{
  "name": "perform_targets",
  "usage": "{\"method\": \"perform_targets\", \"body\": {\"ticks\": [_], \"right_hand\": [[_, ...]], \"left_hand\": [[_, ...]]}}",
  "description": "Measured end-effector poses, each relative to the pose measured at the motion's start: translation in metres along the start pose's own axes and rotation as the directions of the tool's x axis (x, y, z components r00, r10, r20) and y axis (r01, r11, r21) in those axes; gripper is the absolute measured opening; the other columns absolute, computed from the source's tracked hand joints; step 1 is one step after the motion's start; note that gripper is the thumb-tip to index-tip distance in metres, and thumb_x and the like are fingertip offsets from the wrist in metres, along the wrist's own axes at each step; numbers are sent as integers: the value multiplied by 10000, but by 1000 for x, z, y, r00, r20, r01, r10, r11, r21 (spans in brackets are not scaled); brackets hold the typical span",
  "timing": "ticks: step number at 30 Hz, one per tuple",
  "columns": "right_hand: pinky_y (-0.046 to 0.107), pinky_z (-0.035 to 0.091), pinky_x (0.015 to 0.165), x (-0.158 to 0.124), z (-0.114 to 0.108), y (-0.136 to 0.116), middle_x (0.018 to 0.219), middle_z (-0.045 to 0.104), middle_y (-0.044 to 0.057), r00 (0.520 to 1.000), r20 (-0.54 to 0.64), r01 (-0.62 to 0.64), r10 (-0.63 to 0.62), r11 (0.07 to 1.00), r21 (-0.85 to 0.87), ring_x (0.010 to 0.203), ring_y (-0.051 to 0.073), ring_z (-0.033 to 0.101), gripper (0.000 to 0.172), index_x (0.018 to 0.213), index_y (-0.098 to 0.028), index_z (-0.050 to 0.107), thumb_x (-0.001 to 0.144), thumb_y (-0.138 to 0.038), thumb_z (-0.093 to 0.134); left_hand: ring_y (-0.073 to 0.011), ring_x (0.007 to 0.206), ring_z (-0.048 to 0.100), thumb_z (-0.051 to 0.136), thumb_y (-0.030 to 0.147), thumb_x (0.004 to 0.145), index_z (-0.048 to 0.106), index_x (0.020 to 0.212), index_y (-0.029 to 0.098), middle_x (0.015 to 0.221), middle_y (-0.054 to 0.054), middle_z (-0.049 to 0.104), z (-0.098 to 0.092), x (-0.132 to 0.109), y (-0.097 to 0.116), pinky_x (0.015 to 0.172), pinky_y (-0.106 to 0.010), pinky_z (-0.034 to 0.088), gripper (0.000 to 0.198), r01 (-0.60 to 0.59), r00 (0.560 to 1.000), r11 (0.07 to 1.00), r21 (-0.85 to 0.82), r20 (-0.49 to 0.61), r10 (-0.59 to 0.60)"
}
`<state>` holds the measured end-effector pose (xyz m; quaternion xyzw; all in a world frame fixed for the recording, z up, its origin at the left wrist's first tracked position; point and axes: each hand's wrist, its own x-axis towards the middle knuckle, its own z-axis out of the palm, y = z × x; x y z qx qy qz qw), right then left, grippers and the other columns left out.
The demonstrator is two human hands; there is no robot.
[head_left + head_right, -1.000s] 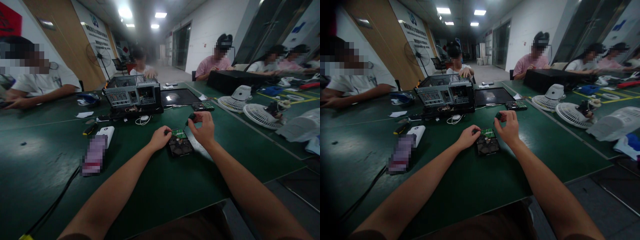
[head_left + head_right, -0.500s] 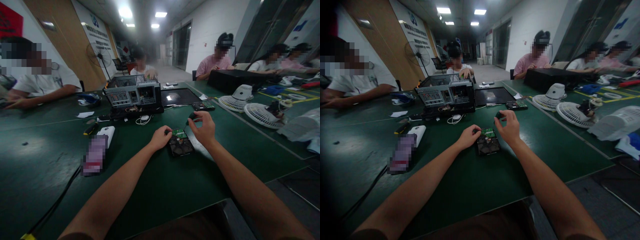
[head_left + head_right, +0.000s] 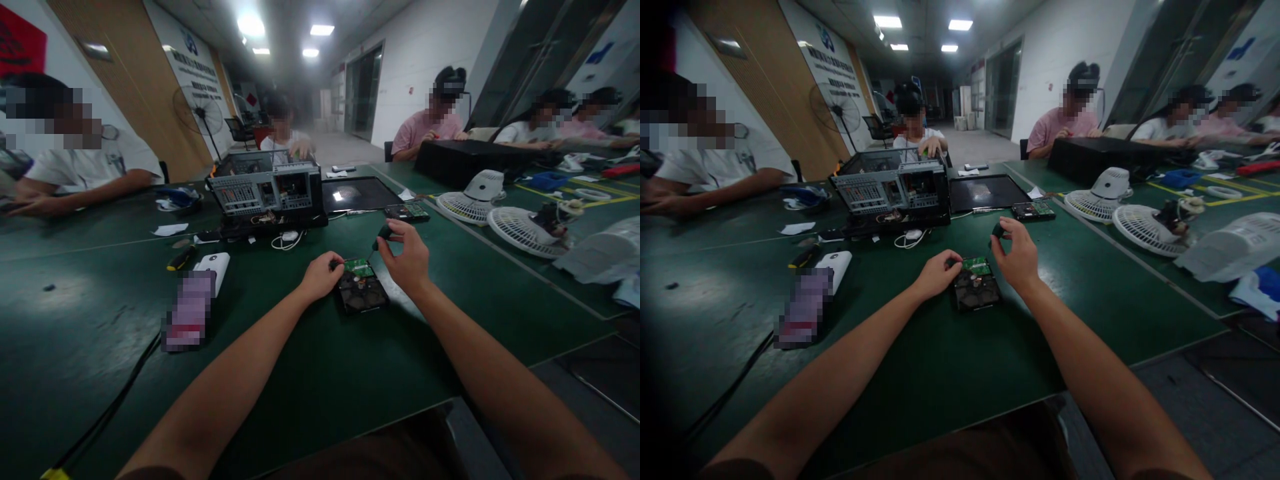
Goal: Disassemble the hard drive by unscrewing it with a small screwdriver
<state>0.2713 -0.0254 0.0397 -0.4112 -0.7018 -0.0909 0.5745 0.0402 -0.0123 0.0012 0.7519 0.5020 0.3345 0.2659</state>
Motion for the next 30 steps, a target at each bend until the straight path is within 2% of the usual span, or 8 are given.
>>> {"method": "perform_targets", "body": {"ticks": [7,11,19,26,30], "right_hand": [[427,653,774,2,-1,0,1203,576,109,1000,-18,-27,26,999,-39,1008,244,654,353,1212,-258,571,872,-221,661],[404,644,766,-1,1,1,1161,614,92,997,47,-70,69,998,11,950,221,670,426,1278,-254,514,873,-195,631],[350,600,657,0,0,-2,1059,581,52,995,26,-95,96,995,-26,726,147,617,391,1212,-250,536,867,-306,712],[371,599,696,3,-3,-7,984,563,50,1000,19,-11,12,998,-58,794,187,612,332,1242,-256,561,916,-205,599],[360,603,663,3,-2,-6,987,554,49,1000,0,-16,16,999,-52,767,178,603,309,1213,-243,580,910,-209,626]], "left_hand": [[-156,681,603,617,271,914,701,1051,215,899,-9,715,2,0,-3,625,-273,421,171,15,1000,1000,0,-6,-15],[-151,671,598,618,275,912,702,1045,212,907,-13,716,1,-1,-3,627,-273,426,169,3,1000,1000,-9,-5,-3],[-164,732,628,625,248,902,702,1048,211,963,-28,727,3,0,-4,678,-276,459,169,17,1000,1000,9,-15,-17],[-152,686,611,624,257,901,700,1044,209,926,-17,722,2,0,-4,646,-272,441,169,4,1000,1000,-5,-7,-4],[-152,686,605,622,268,903,698,1037,206,904,-15,713,3,0,-4,627,-266,423,166,9,1000,1000,-15,-17,-10]]}}
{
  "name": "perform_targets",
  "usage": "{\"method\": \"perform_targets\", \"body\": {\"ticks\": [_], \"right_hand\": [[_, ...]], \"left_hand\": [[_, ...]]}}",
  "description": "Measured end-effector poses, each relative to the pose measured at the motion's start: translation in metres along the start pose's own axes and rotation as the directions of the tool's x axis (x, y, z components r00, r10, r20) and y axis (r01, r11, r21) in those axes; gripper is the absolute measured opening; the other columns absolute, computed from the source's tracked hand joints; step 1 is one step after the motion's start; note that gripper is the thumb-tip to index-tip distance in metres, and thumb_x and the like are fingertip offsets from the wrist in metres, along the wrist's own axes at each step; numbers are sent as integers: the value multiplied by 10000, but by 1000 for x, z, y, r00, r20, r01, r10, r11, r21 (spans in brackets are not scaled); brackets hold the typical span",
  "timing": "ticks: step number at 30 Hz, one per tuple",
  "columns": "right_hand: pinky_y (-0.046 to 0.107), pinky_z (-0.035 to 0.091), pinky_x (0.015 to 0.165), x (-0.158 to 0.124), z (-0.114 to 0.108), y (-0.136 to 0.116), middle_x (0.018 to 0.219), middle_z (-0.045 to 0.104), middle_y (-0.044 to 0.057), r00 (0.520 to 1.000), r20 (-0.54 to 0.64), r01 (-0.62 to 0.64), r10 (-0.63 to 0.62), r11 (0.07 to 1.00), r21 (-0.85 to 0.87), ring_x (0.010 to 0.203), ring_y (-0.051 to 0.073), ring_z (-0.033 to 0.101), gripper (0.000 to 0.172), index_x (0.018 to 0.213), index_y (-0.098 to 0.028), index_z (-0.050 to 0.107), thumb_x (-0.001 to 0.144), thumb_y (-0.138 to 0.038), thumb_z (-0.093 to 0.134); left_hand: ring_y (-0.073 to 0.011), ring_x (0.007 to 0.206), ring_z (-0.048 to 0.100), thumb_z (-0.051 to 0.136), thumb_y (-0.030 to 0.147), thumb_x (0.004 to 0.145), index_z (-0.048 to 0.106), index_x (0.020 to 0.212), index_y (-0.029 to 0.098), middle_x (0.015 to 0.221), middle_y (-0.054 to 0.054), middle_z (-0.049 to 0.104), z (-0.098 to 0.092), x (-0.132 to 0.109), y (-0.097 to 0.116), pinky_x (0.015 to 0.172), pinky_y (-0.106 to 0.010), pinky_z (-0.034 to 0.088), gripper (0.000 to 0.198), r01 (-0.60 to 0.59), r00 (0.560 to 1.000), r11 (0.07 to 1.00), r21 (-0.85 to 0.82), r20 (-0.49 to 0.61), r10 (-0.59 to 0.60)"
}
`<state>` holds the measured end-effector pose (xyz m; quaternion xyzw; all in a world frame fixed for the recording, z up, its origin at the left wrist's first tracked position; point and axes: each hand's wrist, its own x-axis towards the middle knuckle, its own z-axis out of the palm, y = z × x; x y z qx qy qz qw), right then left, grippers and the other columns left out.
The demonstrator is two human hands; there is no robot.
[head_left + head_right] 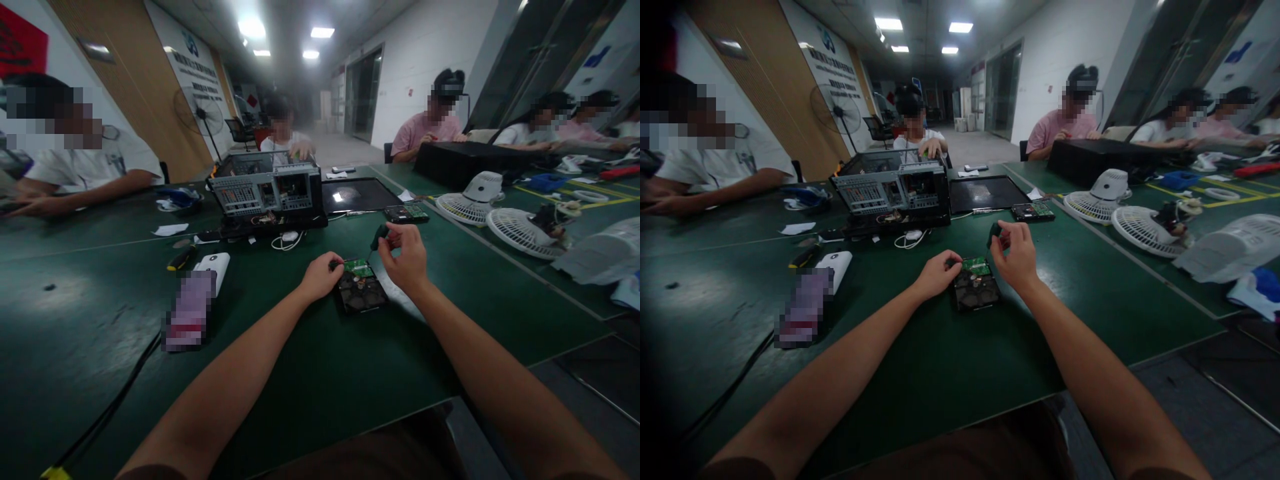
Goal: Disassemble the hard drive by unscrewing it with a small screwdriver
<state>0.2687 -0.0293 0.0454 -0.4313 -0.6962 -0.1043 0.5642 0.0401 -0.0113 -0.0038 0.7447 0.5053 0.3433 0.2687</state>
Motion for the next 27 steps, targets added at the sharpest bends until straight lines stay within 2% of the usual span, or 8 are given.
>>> {"method": "perform_targets", "body": {"ticks": [3,6,8,11,15,18,21,27], "right_hand": [[371,627,670,-1,1,3,1101,557,80,999,-27,-23,24,999,28,837,192,632,304,1189,-240,582,896,-234,665],[410,649,762,-1,2,8,1219,580,108,999,-39,-1,4,998,57,1034,244,649,311,1172,-247,566,888,-255,694],[439,646,827,-2,3,11,1251,612,105,1000,-27,6,-4,997,75,1088,254,655,308,1173,-252,551,898,-266,690],[449,635,853,-2,4,12,1229,648,98,1000,-16,1,0,998,69,1039,242,681,284,1176,-250,550,920,-278,670],[432,630,813,-1,2,10,1153,628,95,999,-33,22,-22,1000,7,975,238,665,262,1160,-247,585,913,-269,670],[425,633,783,0,0,8,1162,580,102,1000,-18,10,-10,1000,8,920,224,650,308,1203,-245,586,903,-239,654],[429,633,794,0,1,6,1190,576,110,1000,0,-8,8,1000,25,945,231,653,360,1234,-247,561,885,-204,643],[407,616,762,-3,3,6,1061,626,59,996,52,-68,67,997,30,814,191,662,392,1243,-253,523,881,-242,674]], "left_hand": [[-153,672,598,622,277,905,699,1044,207,881,-13,707,0,0,0,608,-268,411,174,4,1000,1000,-2,11,-4],[-154,652,591,618,283,909,699,1053,209,853,-9,702,-1,0,1,592,-272,403,182,17,1000,1000,2,22,-17],[-153,649,589,616,280,909,699,1055,209,851,-8,701,-2,-1,2,594,-273,403,183,13,1000,1000,-1,22,-13],[-151,668,595,619,274,906,699,1051,205,898,-16,713,-3,-1,2,613,-274,415,179,-3,1000,1000,-9,19,3],[-145,687,599,627,257,900,701,1030,208,953,-16,722,0,1,-1,655,-274,436,157,-17,1000,1000,-6,-6,17],[-144,678,595,631,248,894,703,1026,213,918,-6,713,2,2,-4,649,-273,429,154,-17,1000,1000,7,-12,17],[-146,660,588,626,259,898,700,1037,214,886,-2,706,2,2,-5,628,-275,418,164,-18,1000,1000,7,0,18],[-145,657,590,622,268,903,696,1045,208,906,-7,714,-1,1,-2,632,-277,426,171,-20,1000,1000,-6,12,20]]}}
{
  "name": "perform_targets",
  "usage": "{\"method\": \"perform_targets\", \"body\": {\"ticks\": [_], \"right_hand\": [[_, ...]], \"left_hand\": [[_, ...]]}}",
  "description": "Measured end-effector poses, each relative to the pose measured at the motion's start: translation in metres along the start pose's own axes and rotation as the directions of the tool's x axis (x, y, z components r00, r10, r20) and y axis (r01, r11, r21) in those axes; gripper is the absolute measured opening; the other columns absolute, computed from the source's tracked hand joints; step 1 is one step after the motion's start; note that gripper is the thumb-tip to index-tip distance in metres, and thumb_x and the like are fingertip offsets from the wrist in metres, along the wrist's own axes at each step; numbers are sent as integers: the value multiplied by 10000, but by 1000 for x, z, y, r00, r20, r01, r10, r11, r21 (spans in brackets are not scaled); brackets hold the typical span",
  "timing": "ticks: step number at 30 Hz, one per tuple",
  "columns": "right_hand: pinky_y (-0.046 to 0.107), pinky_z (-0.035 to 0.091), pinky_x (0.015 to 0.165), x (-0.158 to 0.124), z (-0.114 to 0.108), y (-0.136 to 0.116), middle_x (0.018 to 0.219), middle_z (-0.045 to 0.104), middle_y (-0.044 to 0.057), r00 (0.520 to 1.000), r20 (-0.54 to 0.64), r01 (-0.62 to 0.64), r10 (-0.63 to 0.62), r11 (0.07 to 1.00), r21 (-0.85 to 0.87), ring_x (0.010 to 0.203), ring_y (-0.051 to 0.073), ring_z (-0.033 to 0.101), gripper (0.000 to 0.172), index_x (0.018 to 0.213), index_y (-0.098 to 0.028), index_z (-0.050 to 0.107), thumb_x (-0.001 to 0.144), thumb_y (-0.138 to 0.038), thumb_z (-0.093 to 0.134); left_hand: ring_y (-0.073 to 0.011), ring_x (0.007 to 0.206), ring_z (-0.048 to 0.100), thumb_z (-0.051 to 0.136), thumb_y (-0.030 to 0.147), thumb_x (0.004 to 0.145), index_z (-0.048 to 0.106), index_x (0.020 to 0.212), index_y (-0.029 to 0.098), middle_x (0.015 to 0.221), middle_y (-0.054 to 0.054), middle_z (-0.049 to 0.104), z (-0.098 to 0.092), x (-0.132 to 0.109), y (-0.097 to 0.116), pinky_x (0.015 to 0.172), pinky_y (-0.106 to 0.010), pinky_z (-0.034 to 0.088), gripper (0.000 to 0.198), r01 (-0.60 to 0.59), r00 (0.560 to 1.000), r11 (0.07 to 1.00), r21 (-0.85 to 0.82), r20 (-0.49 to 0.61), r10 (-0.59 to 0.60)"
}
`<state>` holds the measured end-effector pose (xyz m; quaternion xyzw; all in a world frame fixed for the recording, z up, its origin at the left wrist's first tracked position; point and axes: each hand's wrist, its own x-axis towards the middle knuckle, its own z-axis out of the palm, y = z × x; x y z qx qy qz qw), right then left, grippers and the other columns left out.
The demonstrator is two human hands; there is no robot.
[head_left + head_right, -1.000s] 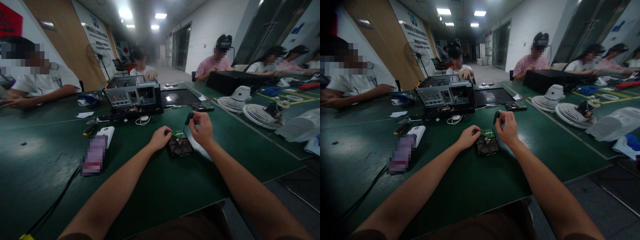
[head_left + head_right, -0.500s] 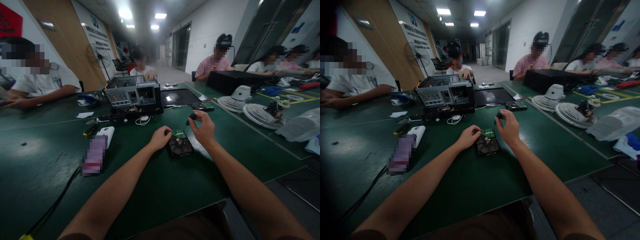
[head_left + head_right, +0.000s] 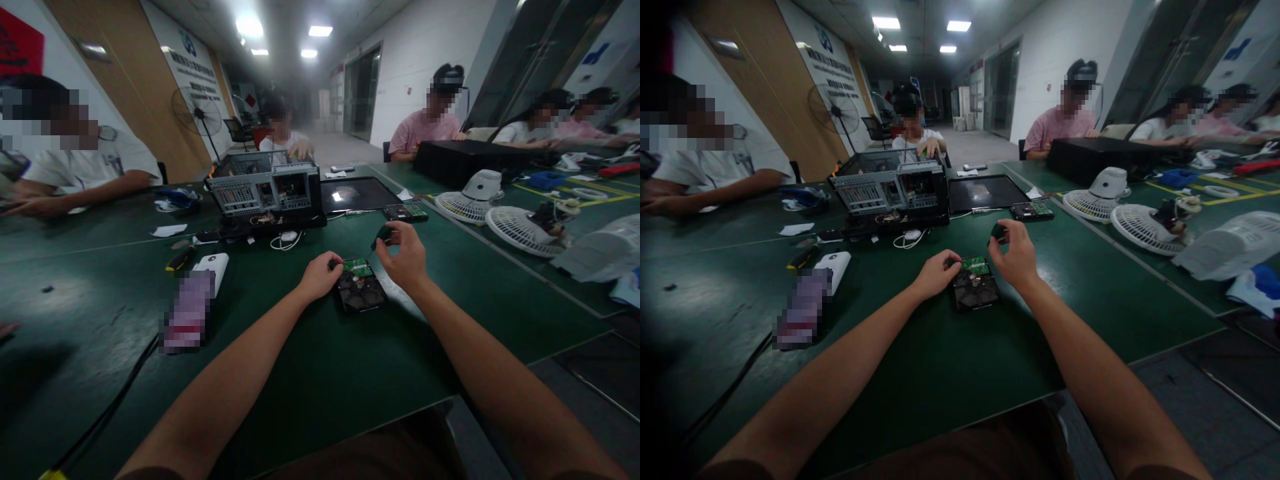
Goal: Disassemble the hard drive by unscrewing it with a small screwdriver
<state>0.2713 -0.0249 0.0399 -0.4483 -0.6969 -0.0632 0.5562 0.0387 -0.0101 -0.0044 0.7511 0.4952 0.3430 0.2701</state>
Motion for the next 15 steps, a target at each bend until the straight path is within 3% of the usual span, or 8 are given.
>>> {"method": "perform_targets", "body": {"ticks": [9,15], "right_hand": [[378,592,719,4,-7,-11,1002,578,53,998,-10,56,-57,998,-41,760,169,609,322,1208,-236,552,899,-234,644],[386,616,690,3,-5,-6,1060,561,68,998,-53,16,-18,999,-35,785,180,624,324,1168,-237,561,877,-272,700]], "left_hand": [[-148,661,592,618,269,905,697,1044,205,878,-8,709,1,1,-1,609,-270,403,172,9,1000,1000,-4,0,-9],[-144,653,588,618,268,901,698,1044,206,909,-13,717,1,0,0,620,-275,416,175,4,1000,1000,-13,-2,-4]]}}
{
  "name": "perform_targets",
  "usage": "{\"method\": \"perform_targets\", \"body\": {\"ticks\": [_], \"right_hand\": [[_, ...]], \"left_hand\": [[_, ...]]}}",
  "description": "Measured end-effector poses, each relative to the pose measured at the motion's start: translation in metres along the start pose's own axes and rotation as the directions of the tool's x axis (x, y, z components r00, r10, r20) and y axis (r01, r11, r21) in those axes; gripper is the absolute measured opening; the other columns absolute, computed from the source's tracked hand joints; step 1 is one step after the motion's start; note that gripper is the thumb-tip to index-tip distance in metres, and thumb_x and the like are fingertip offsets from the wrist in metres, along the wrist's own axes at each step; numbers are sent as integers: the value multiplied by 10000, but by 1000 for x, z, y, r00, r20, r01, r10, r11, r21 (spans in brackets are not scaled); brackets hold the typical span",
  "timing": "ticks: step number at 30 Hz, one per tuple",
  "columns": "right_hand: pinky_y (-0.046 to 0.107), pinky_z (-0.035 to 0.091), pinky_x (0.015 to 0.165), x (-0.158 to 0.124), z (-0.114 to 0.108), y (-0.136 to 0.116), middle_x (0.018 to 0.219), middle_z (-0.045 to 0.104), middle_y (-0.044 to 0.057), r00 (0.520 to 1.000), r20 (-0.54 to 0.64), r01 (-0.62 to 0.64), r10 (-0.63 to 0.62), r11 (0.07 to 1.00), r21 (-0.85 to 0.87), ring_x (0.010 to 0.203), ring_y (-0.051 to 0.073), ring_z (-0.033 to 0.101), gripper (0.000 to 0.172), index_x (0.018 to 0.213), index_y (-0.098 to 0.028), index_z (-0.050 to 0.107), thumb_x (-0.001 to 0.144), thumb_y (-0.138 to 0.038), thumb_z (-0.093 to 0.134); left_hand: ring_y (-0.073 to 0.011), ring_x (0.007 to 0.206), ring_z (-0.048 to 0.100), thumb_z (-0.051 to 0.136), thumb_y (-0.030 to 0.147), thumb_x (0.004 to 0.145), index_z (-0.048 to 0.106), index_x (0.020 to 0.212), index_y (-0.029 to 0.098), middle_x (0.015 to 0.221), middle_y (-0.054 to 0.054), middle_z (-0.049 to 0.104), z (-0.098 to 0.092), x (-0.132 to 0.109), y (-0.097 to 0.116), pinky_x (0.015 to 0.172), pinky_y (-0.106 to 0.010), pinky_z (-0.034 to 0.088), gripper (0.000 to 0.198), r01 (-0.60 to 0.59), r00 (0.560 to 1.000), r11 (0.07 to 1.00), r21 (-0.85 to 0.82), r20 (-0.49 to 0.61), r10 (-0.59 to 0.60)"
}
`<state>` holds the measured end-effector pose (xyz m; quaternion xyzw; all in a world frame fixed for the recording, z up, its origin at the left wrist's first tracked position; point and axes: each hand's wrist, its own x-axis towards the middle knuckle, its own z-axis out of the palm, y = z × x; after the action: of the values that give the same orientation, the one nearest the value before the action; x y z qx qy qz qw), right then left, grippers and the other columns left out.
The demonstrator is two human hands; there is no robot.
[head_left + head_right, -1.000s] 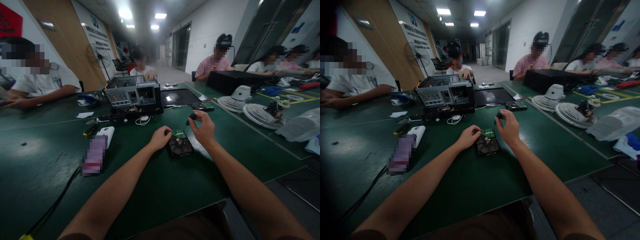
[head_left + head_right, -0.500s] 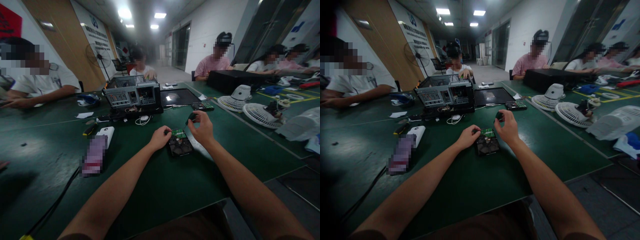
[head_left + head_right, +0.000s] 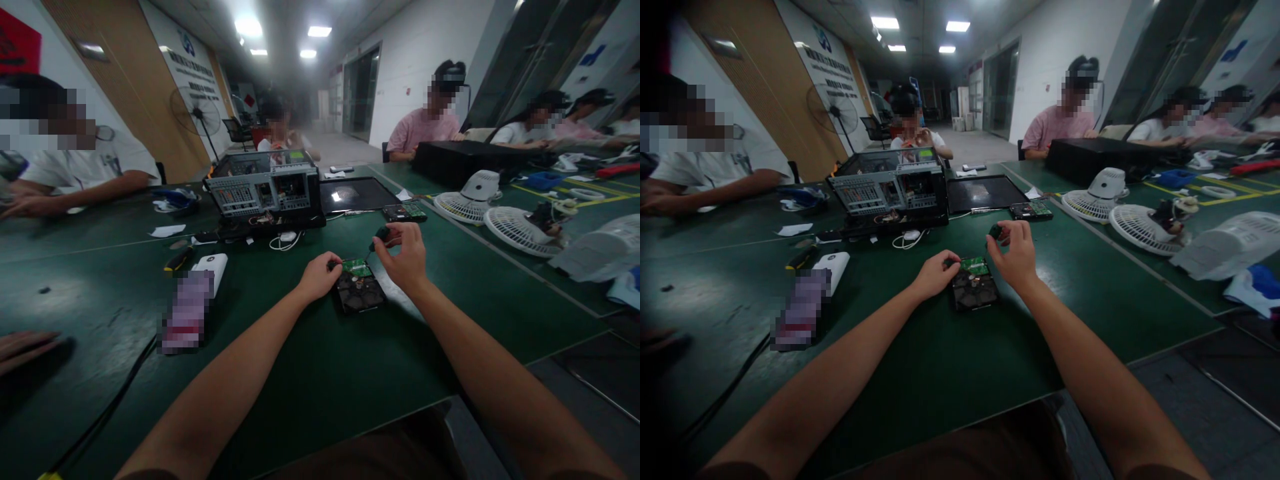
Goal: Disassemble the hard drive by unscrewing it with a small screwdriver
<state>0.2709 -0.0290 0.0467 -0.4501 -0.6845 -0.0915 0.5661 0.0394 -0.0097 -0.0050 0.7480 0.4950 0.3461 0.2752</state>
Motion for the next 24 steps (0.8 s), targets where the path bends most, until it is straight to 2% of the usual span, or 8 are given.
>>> {"method": "perform_targets", "body": {"ticks": [7,10,13,18,24], "right_hand": [[436,649,834,-2,4,5,1297,605,114,998,23,48,-52,991,127,1070,249,672,362,1244,-256,539,901,-235,652],[434,645,836,-3,5,6,1265,638,105,999,13,47,-49,992,116,1011,235,697,356,1232,-251,541,899,-234,667],[426,638,791,-3,4,7,1175,654,90,999,-15,52,-51,998,34,929,224,688,328,1185,-247,568,886,-259,701],[425,626,785,0,1,7,1084,621,76,998,-7,70,-70,998,-10,914,222,650,324,1196,-253,585,887,-245,681],[464,630,849,-1,2,5,1253,610,113,998,0,63,-63,996,62,1095,264,643,344,1206,-258,557,879,-207,653]], "left_hand": [[-147,670,600,629,237,893,704,1036,211,931,-13,731,0,0,1,660,-279,443,163,1,1000,999,37,-5,-1],[-150,680,610,624,245,899,702,1050,212,945,-16,735,-1,0,2,662,-278,448,173,10,1000,999,31,5,-10],[-150,687,611,624,250,898,699,1045,215,960,-16,735,-2,0,2,663,-279,447,168,-1,1000,1000,27,2,1],[-153,676,604,621,255,898,697,1046,216,933,-13,728,-2,0,2,644,-281,438,171,1,1000,1000,28,5,-1],[-152,675,606,623,251,899,695,1035,215,946,-16,732,-2,0,3,657,-281,447,157,16,1000,1000,21,2,-16]]}}
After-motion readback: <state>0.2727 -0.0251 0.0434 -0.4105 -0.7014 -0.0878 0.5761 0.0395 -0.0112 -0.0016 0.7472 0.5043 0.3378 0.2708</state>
